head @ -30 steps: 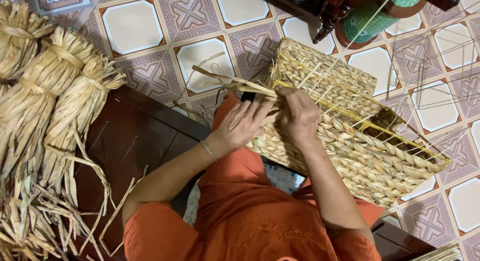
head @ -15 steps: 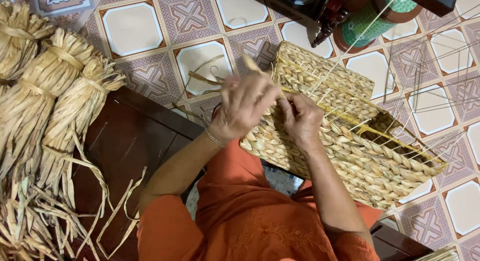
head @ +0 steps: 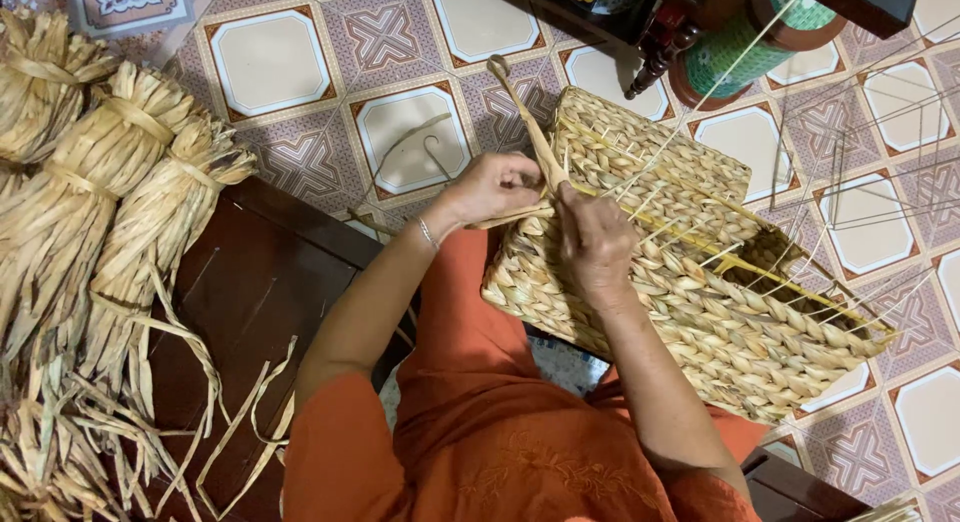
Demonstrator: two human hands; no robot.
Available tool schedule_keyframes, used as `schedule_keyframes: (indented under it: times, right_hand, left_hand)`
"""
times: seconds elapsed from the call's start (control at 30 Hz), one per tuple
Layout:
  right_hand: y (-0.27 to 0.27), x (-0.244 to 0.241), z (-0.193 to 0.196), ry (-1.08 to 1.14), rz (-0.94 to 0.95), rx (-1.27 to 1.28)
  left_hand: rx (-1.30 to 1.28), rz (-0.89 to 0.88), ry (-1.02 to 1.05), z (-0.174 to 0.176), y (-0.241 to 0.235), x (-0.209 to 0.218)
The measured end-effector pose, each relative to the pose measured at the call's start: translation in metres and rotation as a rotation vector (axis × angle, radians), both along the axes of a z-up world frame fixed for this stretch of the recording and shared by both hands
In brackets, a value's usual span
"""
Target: The person weaves a basket by hand, threading and tucking dried plant strands along the rim and edges of the woven frame.
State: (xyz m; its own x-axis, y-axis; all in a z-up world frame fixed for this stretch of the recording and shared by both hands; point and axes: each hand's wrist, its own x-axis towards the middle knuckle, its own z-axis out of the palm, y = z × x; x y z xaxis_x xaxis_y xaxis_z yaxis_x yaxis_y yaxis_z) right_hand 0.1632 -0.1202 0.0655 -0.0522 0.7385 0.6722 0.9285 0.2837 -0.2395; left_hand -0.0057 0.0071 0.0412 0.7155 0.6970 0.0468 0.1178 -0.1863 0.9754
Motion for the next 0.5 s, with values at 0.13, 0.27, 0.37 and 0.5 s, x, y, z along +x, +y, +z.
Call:
schedule_keyframes:
  times: [0.13,0.27,0.37,0.5]
  right_hand:
    - [-0.005,-0.004,-0.002,-0.172,-0.010,-0.039]
    - [-0.011,-0.021,0.016,-0.243,-0.022,-0.038]
    - [-0.014,-0.023,0.009,-0.262,-0.041,-0.071]
    - [-0.013,-0.029,0.017,-0.285,-0.094,-0.115]
  left_hand:
    - [-0.269,0.002,0.058,-0.028,0.008,0.013]
    - [-0.109,-0.006,-0.154,-0.073,0.008,0.022]
    - [-0.102,-0.059,-0.217,-0.079,0.009,0.022]
    - [-0.265,-0.139,-0.149,-0.053,0.006,0.014]
